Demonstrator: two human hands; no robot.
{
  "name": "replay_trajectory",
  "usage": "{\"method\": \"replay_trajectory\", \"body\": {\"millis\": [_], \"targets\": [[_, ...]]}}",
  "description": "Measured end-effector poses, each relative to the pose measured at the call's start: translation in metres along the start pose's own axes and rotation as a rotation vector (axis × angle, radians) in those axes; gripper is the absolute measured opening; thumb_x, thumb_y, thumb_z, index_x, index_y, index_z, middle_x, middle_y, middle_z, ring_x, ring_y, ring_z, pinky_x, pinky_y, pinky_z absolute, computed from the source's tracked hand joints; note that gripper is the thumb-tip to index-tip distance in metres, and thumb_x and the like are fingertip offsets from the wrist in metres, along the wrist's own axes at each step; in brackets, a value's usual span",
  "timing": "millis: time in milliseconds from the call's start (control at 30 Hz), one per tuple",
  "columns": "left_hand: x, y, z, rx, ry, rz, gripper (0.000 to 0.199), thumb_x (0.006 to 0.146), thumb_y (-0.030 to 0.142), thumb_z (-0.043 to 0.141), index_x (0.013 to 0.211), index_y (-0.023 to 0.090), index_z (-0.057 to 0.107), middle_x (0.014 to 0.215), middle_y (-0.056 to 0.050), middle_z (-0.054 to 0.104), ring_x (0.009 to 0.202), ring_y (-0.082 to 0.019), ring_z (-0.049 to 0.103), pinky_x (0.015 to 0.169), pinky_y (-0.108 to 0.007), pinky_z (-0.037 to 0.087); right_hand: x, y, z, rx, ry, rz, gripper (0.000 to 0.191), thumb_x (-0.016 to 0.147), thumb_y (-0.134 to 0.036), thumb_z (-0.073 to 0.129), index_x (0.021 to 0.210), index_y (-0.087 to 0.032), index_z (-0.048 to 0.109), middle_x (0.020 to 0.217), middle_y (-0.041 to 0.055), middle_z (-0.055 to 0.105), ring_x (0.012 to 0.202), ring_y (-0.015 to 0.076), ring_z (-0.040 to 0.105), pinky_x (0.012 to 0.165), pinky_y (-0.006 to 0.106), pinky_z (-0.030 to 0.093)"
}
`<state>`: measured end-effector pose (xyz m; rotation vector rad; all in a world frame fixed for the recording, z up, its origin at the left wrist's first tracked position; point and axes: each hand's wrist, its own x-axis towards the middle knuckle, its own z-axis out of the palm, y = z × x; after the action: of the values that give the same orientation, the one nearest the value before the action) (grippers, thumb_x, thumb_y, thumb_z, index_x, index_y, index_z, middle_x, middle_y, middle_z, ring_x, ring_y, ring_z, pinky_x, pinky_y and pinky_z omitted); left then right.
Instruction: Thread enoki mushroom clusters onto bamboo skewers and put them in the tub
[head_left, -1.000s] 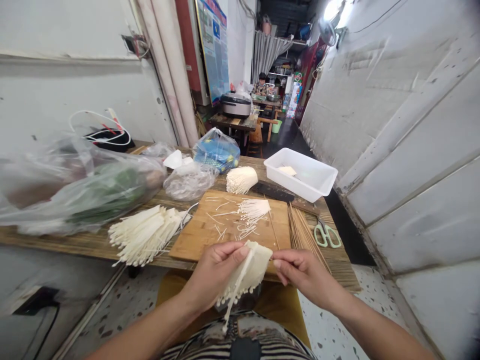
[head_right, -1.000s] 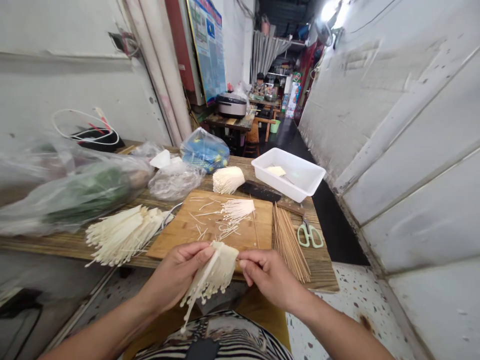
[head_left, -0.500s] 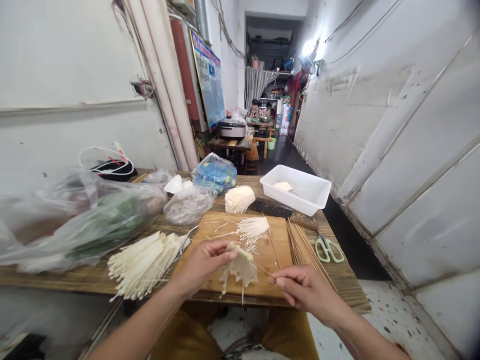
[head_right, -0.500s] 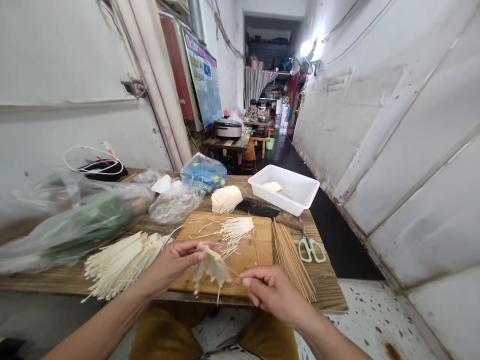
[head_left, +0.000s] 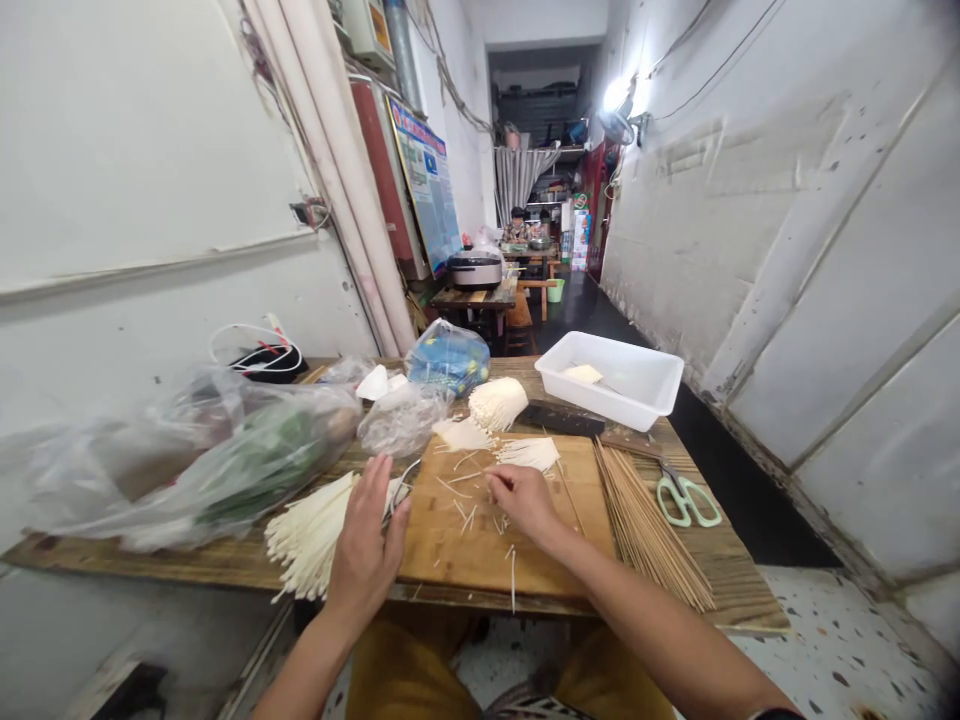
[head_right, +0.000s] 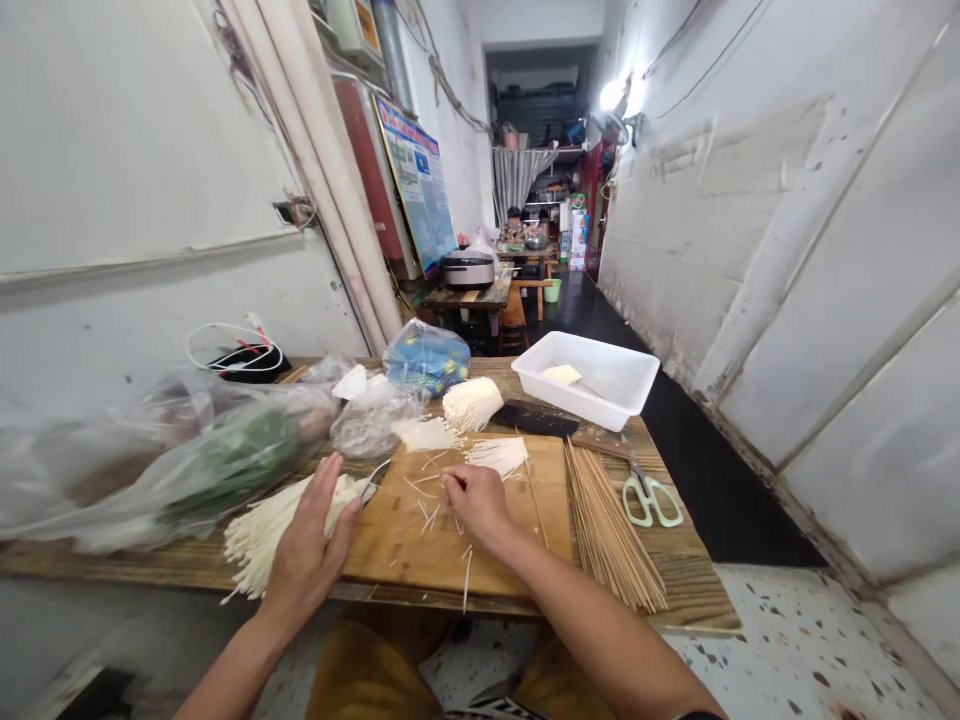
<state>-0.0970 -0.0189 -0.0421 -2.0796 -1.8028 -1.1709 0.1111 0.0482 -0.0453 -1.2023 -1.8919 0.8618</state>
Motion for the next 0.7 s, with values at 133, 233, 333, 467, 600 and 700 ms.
{"method": "replay_trajectory", "body": {"millis": [133,233,333,467,600,700], "targets": [[-0.022,-0.015,0.019,0.173,-0.098,0.153,0.060,0.094,0.027,0.036,0.148,0.020,0.012,0.148,-0.015,0.036,0.140,-0.026,0.024,0.112,-0.052,0.024,-0.009,0.012,0.018,-0.299,-0.134,-0.069,0.020,0.091,-0.029,0.054,0.081,-0.014,0.062,0.079,0.0002,0.063,0.073,0.0130,0.060,0.073,0.032,0.049],[-0.034,-0.022,0.034,0.250,-0.217,0.239,0.066,0.093,0.033,0.040,0.148,0.016,0.010,0.147,-0.017,0.038,0.140,-0.027,0.026,0.112,-0.051,0.025,-0.021,0.016,0.025,-0.482,-0.211,-0.103,0.020,0.092,-0.027,0.052,0.081,-0.014,0.062,0.082,0.0024,0.064,0.073,0.0139,0.060,0.069,0.030,0.048],[-0.040,-0.027,0.045,0.267,-0.293,0.276,0.067,0.092,0.039,0.042,0.147,0.013,0.016,0.147,-0.015,0.038,0.139,-0.027,0.027,0.112,-0.048,0.026,-0.030,0.014,0.022,-0.619,-0.225,-0.138,0.020,0.091,-0.020,0.048,0.082,-0.015,0.065,0.086,0.0074,0.065,0.069,0.0160,0.059,0.061,0.027,0.042],[-0.042,-0.032,0.052,0.239,-0.338,0.291,0.064,0.092,0.042,0.040,0.146,0.014,0.022,0.147,-0.014,0.038,0.138,-0.025,0.030,0.112,-0.047,0.027,-0.041,0.013,0.006,-0.726,-0.225,-0.211,0.020,0.090,-0.014,0.046,0.096,-0.018,0.065,0.088,0.0077,0.063,0.069,0.0173,0.058,0.057,0.025,0.038],[-0.044,-0.036,0.056,0.252,-0.352,0.294,0.063,0.092,0.043,0.038,0.146,0.013,0.024,0.145,-0.015,0.040,0.136,-0.025,0.035,0.112,-0.046,0.028,-0.047,0.018,-0.007,-0.758,-0.245,-0.281,0.023,0.088,-0.012,0.048,0.101,-0.021,0.064,0.083,0.0047,0.061,0.068,0.0162,0.056,0.057,0.024,0.036],[-0.044,-0.036,0.057,0.265,-0.349,0.305,0.062,0.092,0.043,0.038,0.145,0.013,0.025,0.145,-0.015,0.041,0.135,-0.024,0.036,0.112,-0.046,0.028,-0.046,0.025,-0.008,-0.742,-0.258,-0.317,0.026,0.089,-0.012,0.046,0.105,-0.022,0.063,0.081,0.0036,0.061,0.070,0.0156,0.055,0.058,0.023,0.036]]}}
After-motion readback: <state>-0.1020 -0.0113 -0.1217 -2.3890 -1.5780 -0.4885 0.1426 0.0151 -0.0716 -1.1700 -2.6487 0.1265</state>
